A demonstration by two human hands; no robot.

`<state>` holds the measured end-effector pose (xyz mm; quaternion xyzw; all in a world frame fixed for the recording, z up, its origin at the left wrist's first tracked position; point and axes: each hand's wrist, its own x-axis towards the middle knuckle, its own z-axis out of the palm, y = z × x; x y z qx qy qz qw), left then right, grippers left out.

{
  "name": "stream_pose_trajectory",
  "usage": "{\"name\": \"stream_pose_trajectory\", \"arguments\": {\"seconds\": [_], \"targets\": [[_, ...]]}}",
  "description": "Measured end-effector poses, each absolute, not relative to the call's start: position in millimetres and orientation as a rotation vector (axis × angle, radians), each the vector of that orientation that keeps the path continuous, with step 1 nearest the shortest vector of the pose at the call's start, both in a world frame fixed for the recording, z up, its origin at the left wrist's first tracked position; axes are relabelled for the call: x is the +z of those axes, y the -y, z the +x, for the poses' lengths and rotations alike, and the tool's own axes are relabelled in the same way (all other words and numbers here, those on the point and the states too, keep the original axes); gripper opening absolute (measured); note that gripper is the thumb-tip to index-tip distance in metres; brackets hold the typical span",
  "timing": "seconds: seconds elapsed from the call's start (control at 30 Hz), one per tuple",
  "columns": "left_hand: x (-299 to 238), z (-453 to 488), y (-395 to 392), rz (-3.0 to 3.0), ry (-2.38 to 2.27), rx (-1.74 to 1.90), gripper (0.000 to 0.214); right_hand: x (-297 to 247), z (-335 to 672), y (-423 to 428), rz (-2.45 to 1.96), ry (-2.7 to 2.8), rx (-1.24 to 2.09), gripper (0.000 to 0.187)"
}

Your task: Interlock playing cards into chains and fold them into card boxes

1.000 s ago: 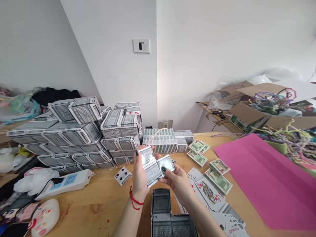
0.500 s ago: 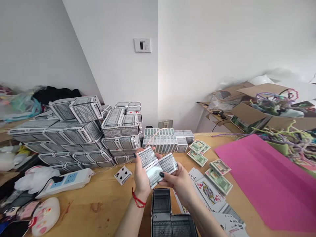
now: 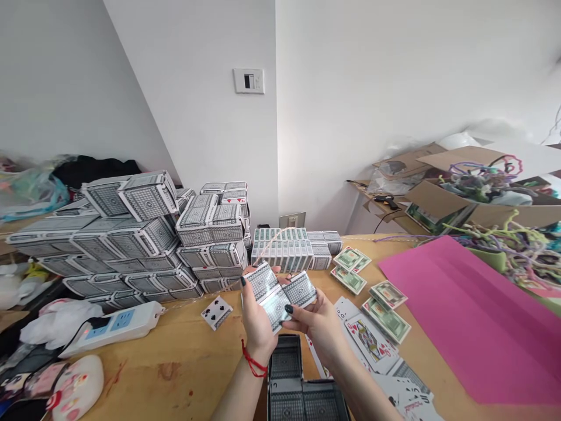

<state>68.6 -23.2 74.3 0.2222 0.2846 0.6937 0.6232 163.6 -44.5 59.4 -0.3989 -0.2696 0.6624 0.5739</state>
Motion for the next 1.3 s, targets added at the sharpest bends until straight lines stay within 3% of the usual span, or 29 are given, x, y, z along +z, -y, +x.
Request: {"name": "stream_pose_trajectory", "arguments": {"seconds": [0.27,0.4,0.57,0.73,0.8,0.93,1.07,1.2,1.3], "targets": [[77,67,24,0.570,-0.823,1.655,0.034,57,165,43,-0.946,0.653,1.614,0.047],[79,62,21,0.696,-0.855,1.513,0.055,58,168,39,-0.940,0.654,1.578,0.048],[69,63,19,0.873,-0.950,1.216,0.037,60,173,37,-0.988,0.780,1.438,0.049],[63,57,14,0.892,-1.046,1.283,0.030,61,183,35,-1.061,0.958,1.507,0.074],[64,49,11,0.864,-1.086,1.328,0.029,61,198,31,-1.114,1.028,1.499,0.073],[66,34,5,0.755,-1.090,1.333,0.036,52,242,18,-1.520,1.314,1.181,0.036],[68,29,5,0.762,-1.094,1.301,0.039,35,264,9,-2.014,1.585,0.761,0.022],[71,31,7,0.823,-1.102,1.262,0.038,22,258,5,-2.031,1.782,0.632,0.029],[73,32,8,0.865,-1.104,1.259,0.037,18,263,7,-2.182,1.906,0.518,0.044]]}}
